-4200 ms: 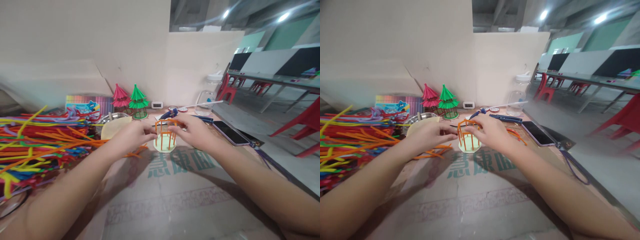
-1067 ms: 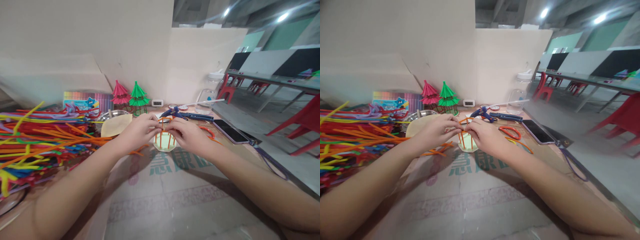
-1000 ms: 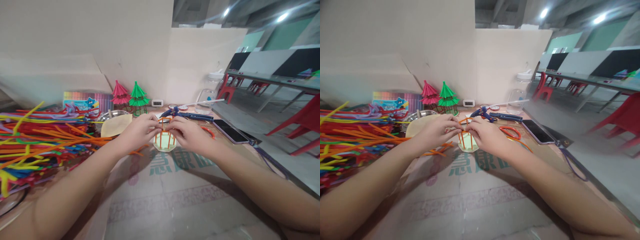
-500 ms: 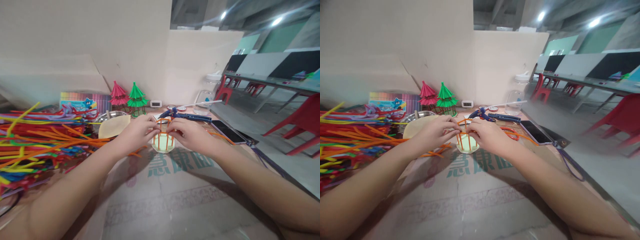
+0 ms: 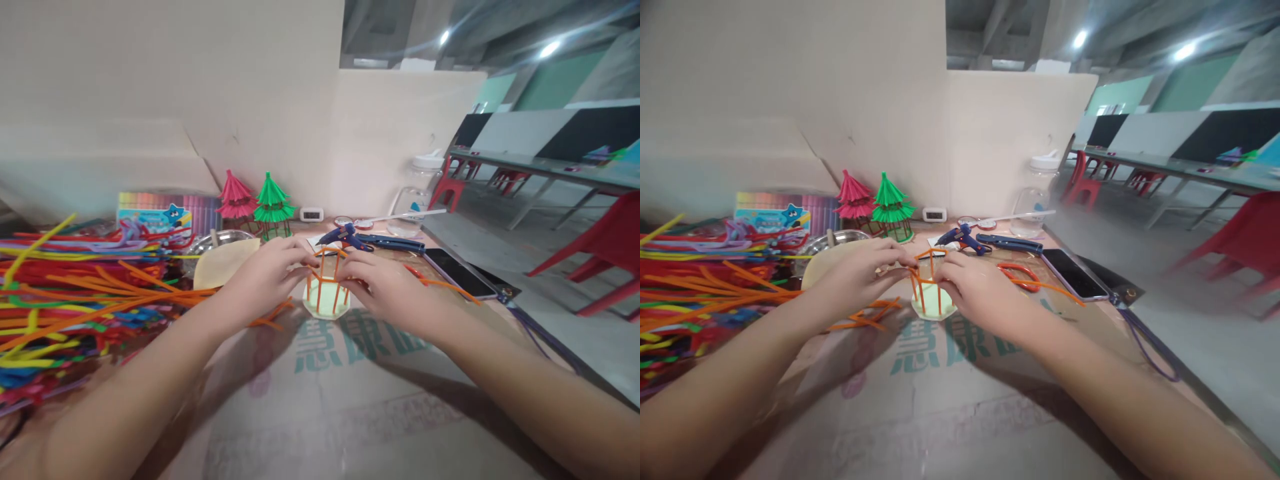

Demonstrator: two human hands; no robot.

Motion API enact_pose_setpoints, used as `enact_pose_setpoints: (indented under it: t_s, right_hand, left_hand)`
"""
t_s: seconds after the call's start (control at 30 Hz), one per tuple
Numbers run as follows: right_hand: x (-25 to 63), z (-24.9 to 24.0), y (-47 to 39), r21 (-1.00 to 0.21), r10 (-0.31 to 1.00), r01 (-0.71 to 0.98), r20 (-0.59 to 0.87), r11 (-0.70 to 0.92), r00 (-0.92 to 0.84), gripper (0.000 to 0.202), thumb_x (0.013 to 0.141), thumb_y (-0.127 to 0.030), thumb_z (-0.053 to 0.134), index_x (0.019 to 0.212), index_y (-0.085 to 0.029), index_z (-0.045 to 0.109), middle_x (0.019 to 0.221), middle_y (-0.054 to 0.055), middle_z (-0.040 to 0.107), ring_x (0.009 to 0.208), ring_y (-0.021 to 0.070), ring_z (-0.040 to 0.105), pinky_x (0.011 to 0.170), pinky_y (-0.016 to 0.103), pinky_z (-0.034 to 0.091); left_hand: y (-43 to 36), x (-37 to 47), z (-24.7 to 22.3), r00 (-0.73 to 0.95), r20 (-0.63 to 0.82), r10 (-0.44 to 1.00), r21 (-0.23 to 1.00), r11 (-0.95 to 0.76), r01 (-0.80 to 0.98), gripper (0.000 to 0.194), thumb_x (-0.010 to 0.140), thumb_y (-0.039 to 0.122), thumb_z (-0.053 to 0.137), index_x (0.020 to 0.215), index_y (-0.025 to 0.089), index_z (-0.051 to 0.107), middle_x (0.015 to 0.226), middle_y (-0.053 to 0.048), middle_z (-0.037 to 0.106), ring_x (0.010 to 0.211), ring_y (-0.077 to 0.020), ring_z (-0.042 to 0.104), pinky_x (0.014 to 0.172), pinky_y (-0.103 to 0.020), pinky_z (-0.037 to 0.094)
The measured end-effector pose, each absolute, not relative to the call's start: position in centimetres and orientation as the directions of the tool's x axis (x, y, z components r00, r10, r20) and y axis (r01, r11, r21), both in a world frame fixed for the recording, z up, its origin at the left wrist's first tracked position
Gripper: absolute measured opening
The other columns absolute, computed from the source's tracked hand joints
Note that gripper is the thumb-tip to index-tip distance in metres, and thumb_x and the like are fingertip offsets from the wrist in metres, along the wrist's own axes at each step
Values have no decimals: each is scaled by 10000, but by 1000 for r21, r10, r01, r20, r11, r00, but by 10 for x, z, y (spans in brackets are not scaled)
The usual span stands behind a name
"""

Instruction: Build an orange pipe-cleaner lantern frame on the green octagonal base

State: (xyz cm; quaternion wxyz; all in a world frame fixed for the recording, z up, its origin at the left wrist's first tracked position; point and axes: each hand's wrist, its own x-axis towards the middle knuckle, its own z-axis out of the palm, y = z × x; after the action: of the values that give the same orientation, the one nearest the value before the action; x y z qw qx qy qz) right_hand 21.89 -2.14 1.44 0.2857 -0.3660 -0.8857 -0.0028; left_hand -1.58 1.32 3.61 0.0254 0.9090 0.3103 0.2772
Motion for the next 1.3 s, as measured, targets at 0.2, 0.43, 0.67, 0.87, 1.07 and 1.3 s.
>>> enact_pose_setpoints:
  t_s: [0.2,0.43,0.67,0.87,1.07,1.3]
  right_hand:
    - [220,15,-26,-186,642,655,510,732,-572,179,974,-149,473,934,-191,643,938,57,666,868,186,624,748,302,478]
    - [220,12,-25,-237,657,646,519,726,-548,122,977,-172,509,921,-185,617,914,43,650,819,165,606,697,280,452]
    - [220,9,-27,-275,657,622,523,733,-544,107,974,-149,513,941,-167,614,926,52,654,849,171,600,737,288,466]
    - [219,9,-27,-265,652,626,534,733,-538,121,981,-160,507,950,-153,623,958,73,664,859,180,607,759,305,472]
    - [218,9,-27,-234,637,632,549,739,-541,117,978,-158,510,942,-150,621,936,74,662,854,186,610,754,308,474]
    - [219,8,-28,-226,632,634,559,739,-537,126,987,-174,497,946,-161,615,922,63,657,838,179,605,739,298,469]
  left_hand:
    - [11,-19,39,622,436,650,335,-759,558,163,939,262,568,943,208,722,960,-41,653,931,-200,590,812,-336,471]
    - [5,-12,22,621,480,620,343,-784,517,141,938,264,584,926,218,717,969,-46,659,967,-215,583,854,-375,463]
    - [3,-14,17,644,512,568,200,-808,555,151,959,235,551,977,183,691,989,-64,666,927,-225,578,793,-384,456]
    - [3,-12,20,615,532,582,234,-799,554,160,933,209,555,1014,184,690,969,-63,667,940,-228,589,798,-377,464]
    - [4,-11,18,574,525,628,309,-769,560,140,913,209,569,956,186,701,950,-54,667,916,-210,601,801,-366,462]
    - [3,-11,15,570,516,639,311,-760,571,112,914,253,606,941,189,693,948,-42,667,923,-207,601,806,-358,457]
